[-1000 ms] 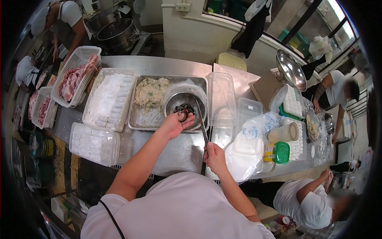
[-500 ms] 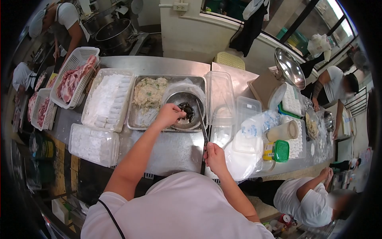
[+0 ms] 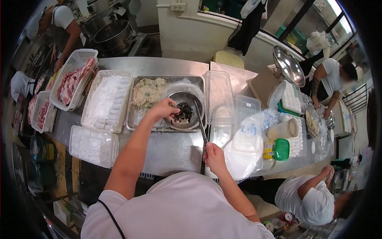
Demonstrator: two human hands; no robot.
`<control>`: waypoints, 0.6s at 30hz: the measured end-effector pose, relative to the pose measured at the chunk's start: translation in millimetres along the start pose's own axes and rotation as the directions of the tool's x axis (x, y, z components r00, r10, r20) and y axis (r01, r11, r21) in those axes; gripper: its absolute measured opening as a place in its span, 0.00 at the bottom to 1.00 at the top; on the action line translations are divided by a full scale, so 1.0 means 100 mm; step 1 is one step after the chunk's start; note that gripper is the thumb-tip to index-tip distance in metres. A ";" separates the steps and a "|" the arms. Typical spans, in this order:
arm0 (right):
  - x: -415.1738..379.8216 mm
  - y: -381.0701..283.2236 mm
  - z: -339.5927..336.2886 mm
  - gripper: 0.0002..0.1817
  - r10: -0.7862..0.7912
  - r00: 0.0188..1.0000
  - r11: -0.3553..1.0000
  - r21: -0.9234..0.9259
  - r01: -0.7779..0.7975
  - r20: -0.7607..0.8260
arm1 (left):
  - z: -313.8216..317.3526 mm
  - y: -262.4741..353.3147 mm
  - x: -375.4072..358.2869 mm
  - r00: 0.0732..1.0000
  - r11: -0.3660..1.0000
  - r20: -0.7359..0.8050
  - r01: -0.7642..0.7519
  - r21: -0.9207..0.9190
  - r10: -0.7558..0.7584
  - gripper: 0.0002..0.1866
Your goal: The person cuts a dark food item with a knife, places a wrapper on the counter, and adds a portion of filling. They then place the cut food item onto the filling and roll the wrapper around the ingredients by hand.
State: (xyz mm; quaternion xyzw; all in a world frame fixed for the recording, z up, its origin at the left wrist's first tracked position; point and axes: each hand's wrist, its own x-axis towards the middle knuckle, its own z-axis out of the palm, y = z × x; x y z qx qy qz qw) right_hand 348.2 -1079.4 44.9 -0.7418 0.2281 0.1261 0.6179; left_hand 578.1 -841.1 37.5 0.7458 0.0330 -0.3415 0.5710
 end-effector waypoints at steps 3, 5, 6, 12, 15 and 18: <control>0.02 0.03 0.02 0.24 -0.005 1.000 1.000 0.005 0.005 0.012 | 0.05 0.03 -0.11 1.000 0.967 -0.003 0.021 -0.256 -0.022 0.22; 0.03 0.04 0.05 0.25 -0.054 0.998 0.997 -0.052 0.054 -0.009 | 0.11 -0.04 -0.13 0.999 0.890 0.028 -0.003 -0.456 0.018 0.21; 0.02 0.00 0.07 0.26 -0.079 0.997 0.994 -0.081 0.077 -0.020 | 0.14 -0.08 -0.14 0.996 0.856 0.059 -0.025 -0.516 0.065 0.20; -0.11 -0.27 0.12 0.24 -0.236 0.972 0.924 -0.313 0.220 -0.015 | 0.36 -0.13 -0.29 0.982 0.689 0.051 -0.091 -0.719 0.183 0.16; -0.14 -0.32 0.14 0.23 -0.271 0.963 0.916 -0.309 0.256 -0.006 | 0.40 -0.23 -0.22 0.987 0.590 0.006 -0.091 -0.802 0.161 0.14; -0.12 -0.31 0.15 0.23 -0.261 0.965 0.918 -0.308 0.248 -0.002 | 0.43 -0.34 -0.18 0.994 0.577 -0.046 -0.098 -0.811 0.104 0.12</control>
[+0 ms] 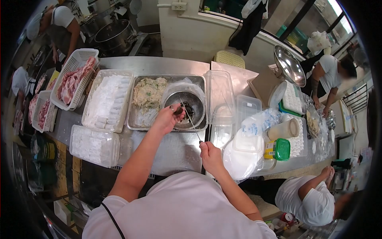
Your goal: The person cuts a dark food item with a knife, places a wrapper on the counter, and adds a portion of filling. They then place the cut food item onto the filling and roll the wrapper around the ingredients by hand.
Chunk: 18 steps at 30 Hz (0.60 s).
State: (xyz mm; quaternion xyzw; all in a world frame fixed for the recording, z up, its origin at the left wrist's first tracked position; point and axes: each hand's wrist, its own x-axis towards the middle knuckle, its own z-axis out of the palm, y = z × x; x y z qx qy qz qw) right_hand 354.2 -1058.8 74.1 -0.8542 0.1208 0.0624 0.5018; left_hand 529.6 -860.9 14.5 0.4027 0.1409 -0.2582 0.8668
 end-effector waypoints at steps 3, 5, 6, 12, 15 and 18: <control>0.01 0.10 0.02 0.23 -0.042 0.999 0.997 -0.068 0.041 -0.024 | 0.11 0.07 -0.12 0.997 0.985 0.031 0.062 0.161 -0.068 0.12; 0.01 0.12 0.02 0.23 -0.029 0.999 0.996 -0.085 0.027 -0.025 | 0.14 0.09 -0.15 0.991 0.955 0.077 0.084 0.284 -0.110 0.13; 0.01 0.13 0.02 0.23 -0.023 0.999 0.995 -0.094 0.021 -0.026 | 0.12 0.08 -0.11 0.991 0.946 0.089 0.069 0.317 -0.103 0.13; -0.03 0.08 0.04 0.22 -0.030 0.999 0.997 -0.070 0.027 -0.030 | 0.22 0.04 -0.13 0.992 0.956 0.109 0.029 0.293 -0.063 0.17; -0.05 0.00 0.02 0.23 0.012 1.000 0.999 -0.051 -0.013 -0.010 | 0.28 -0.01 -0.19 0.992 0.965 0.124 -0.004 0.261 -0.030 0.18; -0.06 -0.05 0.00 0.23 0.001 1.000 0.994 -0.111 -0.003 -0.022 | 0.36 -0.02 -0.27 0.993 0.959 0.121 -0.040 0.279 0.006 0.18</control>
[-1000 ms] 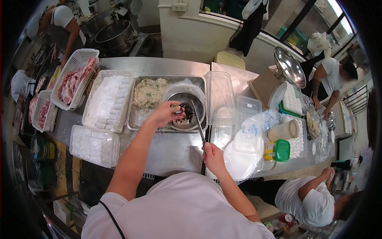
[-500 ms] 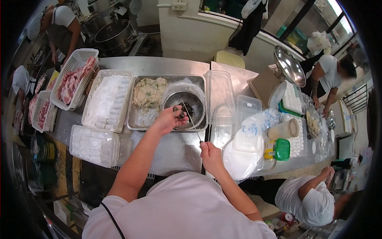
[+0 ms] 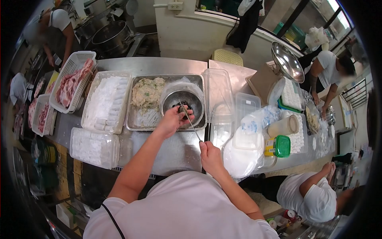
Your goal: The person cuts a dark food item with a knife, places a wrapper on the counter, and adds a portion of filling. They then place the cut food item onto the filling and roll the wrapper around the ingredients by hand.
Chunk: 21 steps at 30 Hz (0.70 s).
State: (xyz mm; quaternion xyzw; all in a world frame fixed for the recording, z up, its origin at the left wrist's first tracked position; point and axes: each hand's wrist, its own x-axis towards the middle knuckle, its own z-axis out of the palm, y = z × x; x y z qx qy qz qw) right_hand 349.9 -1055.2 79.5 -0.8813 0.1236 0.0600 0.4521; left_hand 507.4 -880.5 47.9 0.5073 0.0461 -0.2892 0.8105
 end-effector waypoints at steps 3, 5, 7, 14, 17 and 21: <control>-0.01 -0.06 -0.02 0.23 -0.003 1.000 1.000 -0.017 0.003 -0.007 | 0.06 -0.01 -0.03 1.000 1.000 -0.013 -0.017 0.003 0.017 0.18; -0.01 -0.05 -0.01 0.23 -0.004 1.000 0.999 -0.044 0.003 -0.015 | 0.07 -0.04 -0.01 1.000 1.000 -0.020 -0.018 0.003 0.018 0.18; -0.01 -0.04 0.00 0.23 -0.004 1.000 0.998 -0.069 0.003 -0.021 | 0.08 -0.05 -0.01 1.000 1.000 -0.011 -0.024 -0.012 0.024 0.18; -0.01 -0.09 -0.03 0.23 -0.020 0.999 0.991 -0.130 0.015 -0.032 | 0.11 -0.04 -0.01 0.999 0.999 -0.002 -0.036 -0.023 0.036 0.16; 0.00 -0.08 -0.02 0.22 -0.030 0.999 0.988 -0.154 0.025 -0.033 | 0.07 -0.08 0.01 0.997 0.997 0.030 -0.063 -0.046 0.065 0.16; 0.05 -0.03 0.02 0.22 -0.035 0.999 0.977 -0.209 0.028 -0.031 | 0.05 -0.08 -0.01 0.996 0.992 0.060 -0.059 -0.111 0.066 0.15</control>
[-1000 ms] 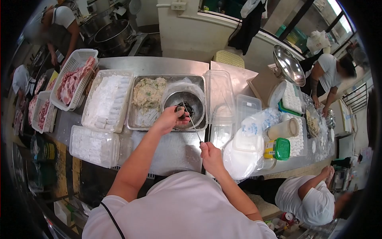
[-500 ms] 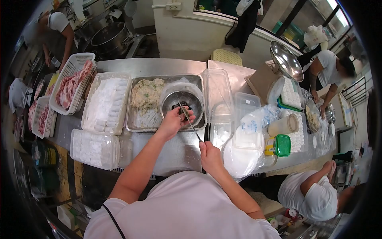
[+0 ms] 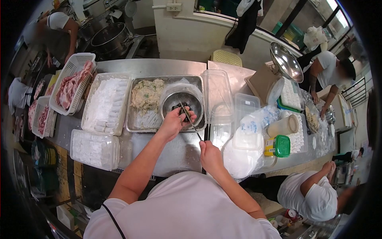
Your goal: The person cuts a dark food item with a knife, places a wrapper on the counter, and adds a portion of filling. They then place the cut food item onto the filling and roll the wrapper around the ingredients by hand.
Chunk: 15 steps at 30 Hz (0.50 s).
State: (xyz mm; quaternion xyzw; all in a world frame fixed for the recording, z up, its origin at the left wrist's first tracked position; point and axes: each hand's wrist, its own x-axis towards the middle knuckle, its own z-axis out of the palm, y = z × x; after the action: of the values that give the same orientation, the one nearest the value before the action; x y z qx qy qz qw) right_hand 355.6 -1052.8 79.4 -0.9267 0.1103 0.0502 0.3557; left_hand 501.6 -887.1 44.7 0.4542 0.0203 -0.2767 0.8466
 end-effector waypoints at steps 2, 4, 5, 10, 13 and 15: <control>0.01 -0.01 0.01 0.22 -0.007 1.000 0.999 -0.037 0.007 -0.006 | 0.00 -0.01 -0.01 1.000 1.000 -0.015 0.003 -0.012 -0.004 0.14; 0.04 0.02 0.04 0.21 -0.056 0.995 0.994 -0.096 0.049 -0.078 | -0.01 -0.02 -0.01 1.000 0.999 -0.015 -0.017 -0.046 0.016 0.14; 0.04 0.07 0.08 0.21 -0.103 0.984 0.987 -0.139 0.083 -0.145 | -0.01 -0.03 -0.01 1.000 0.998 -0.015 -0.026 -0.063 0.025 0.14; 0.10 0.19 0.06 0.20 -0.100 0.983 0.993 -0.085 0.087 -0.157 | -0.16 -0.10 0.08 0.997 0.998 -0.070 0.008 -0.066 -0.012 0.16; 0.13 0.28 -0.02 0.23 0.103 0.979 0.898 0.407 -0.167 0.176 | -0.25 -0.06 0.07 0.996 0.981 -0.054 0.065 -0.184 -0.076 0.15; 0.15 0.28 -0.14 0.25 0.141 0.794 0.427 0.687 -0.588 0.592 | -0.27 -0.05 0.07 0.995 0.961 0.023 0.097 -0.258 -0.094 0.15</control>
State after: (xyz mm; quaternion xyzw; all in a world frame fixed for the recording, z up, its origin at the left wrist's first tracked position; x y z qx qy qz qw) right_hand 364.0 -1085.0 69.0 -0.5438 0.2401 0.2801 0.7538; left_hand 511.1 -871.2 23.3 0.3370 0.0737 -0.3145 0.8843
